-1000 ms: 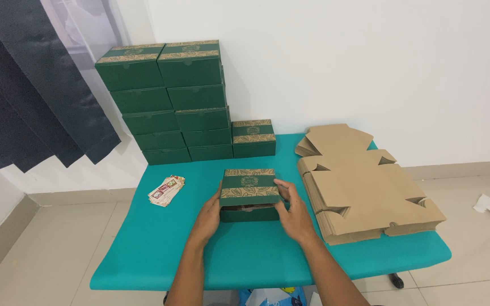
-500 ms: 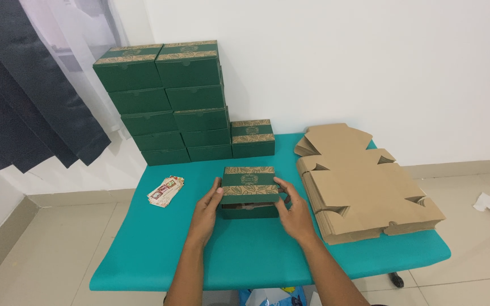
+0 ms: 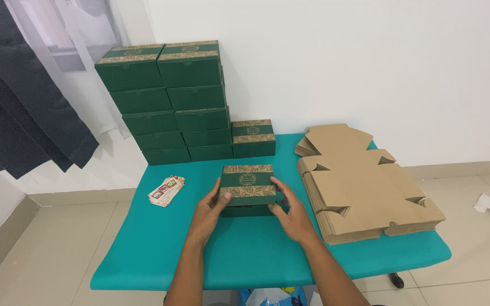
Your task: The person assembles flat cardboard pieces into green boxes by folding the sides and tucking the flaps. They place small packets inside each box, close the lids, and stack the finished boxes on a table.
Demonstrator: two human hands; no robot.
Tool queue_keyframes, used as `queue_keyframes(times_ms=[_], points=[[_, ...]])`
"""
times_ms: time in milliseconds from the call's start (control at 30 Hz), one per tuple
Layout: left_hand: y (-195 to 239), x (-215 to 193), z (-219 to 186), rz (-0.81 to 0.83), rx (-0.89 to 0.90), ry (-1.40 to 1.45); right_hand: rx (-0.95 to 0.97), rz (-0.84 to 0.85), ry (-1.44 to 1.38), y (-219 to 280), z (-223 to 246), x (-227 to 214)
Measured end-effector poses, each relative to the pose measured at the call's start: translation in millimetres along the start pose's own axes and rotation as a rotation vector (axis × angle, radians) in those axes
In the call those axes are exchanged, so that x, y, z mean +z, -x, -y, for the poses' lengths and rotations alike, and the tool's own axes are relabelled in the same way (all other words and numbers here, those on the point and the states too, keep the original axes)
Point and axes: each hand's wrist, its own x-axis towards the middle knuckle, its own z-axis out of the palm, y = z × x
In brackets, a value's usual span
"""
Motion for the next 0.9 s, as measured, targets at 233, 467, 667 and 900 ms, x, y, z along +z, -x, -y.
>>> queue_keyframes(times_ms=[233,467,667,900], points=[[-3,1,5,0.031,0.019,-0.082,0.033,0.017,-0.038,2,8,-3],[-12,1,17,-0.03,0.047,-0.159,0.032,0.05,-0.007,1,4,-3],[-11,1,15,-0.009,0.047,-0.155,0.046,0.026,-0.006,-2,4,-4],[-7,0,11,0.001,0.051,-0.148,0.052,0.003,-0.016,-6,-9,-2]])
